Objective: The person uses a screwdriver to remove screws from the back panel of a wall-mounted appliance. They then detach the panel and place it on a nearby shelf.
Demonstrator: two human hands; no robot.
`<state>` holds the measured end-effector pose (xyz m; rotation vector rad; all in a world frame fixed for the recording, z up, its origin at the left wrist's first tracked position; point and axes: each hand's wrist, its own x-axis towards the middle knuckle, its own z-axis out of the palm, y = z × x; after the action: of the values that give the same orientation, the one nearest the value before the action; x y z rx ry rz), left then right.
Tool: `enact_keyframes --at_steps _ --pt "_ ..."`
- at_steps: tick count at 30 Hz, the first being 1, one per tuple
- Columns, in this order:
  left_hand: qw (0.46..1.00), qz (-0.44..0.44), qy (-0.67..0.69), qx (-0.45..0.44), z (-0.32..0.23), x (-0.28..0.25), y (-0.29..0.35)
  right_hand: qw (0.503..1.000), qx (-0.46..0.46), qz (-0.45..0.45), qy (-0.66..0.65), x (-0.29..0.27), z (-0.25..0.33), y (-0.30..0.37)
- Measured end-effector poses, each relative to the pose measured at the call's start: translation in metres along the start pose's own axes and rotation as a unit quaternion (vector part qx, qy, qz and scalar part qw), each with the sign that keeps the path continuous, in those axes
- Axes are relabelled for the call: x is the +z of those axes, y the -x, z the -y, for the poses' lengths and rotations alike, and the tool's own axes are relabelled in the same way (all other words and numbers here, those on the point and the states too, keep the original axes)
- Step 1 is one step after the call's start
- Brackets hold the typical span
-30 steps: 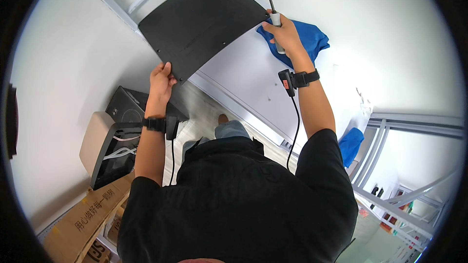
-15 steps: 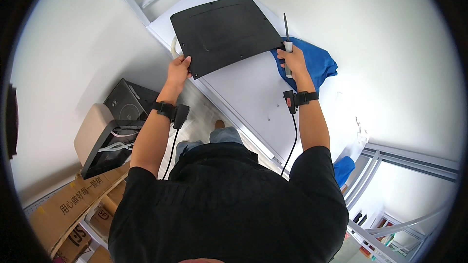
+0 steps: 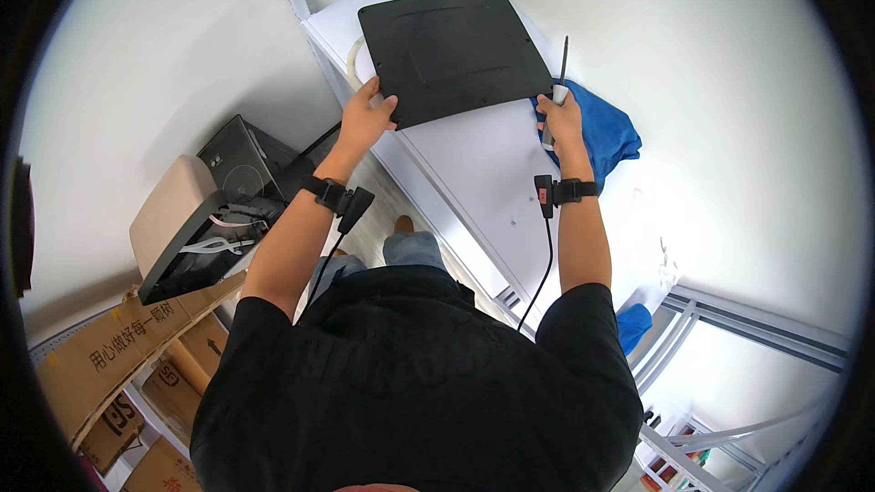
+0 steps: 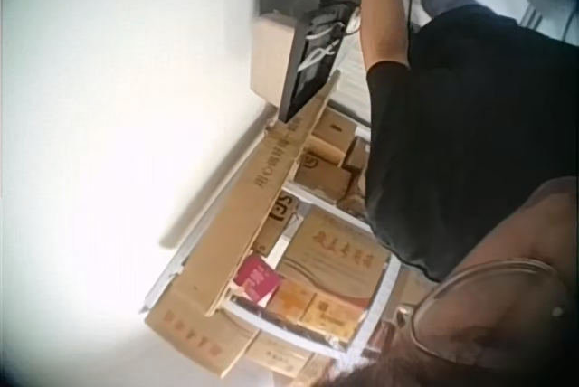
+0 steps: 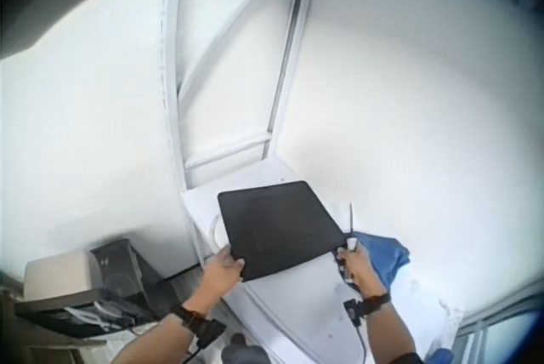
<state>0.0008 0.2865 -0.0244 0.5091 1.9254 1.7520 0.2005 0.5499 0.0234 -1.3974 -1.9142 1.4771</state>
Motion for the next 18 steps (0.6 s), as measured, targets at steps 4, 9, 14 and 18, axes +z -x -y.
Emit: enact_keyframes --at_steps 4,9,14,18 --pt "0.991 0.018 -0.113 0.066 0.013 -0.011 0.002 0.996 -0.057 -0.006 -0.071 0.010 0.033 0.047" --pt "0.994 0.087 -0.006 0.059 0.008 -0.043 0.047 0.988 -0.090 0.084 -0.091 0.020 0.046 0.136" --pt "0.966 0.169 0.138 -0.142 0.054 -0.120 0.128 0.966 -0.028 0.241 -0.086 0.103 0.004 0.238" --pt "0.936 0.158 0.177 -0.259 0.124 -0.151 0.184 0.911 0.091 0.373 -0.150 0.185 -0.062 0.282"
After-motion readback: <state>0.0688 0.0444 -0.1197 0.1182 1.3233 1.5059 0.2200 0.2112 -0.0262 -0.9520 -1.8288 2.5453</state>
